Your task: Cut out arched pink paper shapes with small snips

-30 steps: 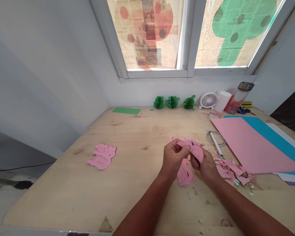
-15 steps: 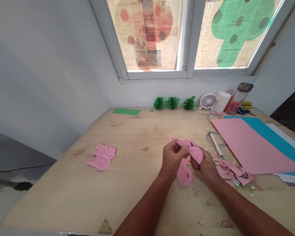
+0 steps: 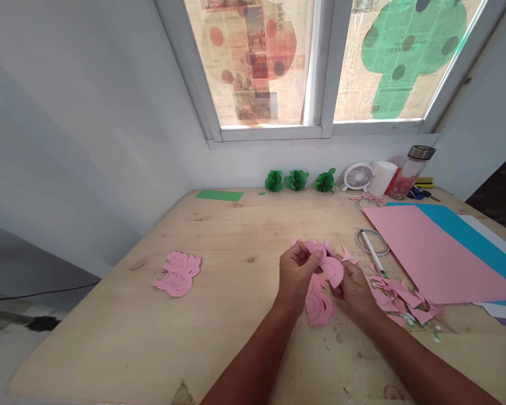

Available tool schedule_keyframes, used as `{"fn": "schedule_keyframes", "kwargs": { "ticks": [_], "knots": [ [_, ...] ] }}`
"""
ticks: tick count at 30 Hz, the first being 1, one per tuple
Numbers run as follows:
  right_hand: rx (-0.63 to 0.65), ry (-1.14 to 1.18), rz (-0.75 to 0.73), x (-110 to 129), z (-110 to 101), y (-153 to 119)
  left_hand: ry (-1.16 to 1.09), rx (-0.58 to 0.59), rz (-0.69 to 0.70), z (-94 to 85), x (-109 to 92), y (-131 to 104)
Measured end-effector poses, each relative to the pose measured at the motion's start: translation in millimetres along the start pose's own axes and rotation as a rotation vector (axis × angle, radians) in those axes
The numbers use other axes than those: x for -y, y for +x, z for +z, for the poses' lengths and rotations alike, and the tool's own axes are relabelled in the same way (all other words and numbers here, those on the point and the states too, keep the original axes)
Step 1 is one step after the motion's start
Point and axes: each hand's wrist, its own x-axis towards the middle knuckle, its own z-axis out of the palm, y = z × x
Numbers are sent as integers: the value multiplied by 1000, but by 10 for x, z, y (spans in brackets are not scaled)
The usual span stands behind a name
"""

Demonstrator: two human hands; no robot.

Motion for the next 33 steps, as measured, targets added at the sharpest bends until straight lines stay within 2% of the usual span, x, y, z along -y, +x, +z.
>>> {"fn": "schedule_keyframes", "kwargs": {
  "ticks": [9, 24, 33],
  "knots": [
    [-2, 48, 21, -56, 4, 2, 19, -28, -21, 20, -14, 13],
    [-3, 87, 64, -48, 20, -7, 45, 16, -46, 3, -32, -13],
    [28, 53, 33, -25, 2, 4, 75, 56, -50, -22, -34, -6]
  ]
}}
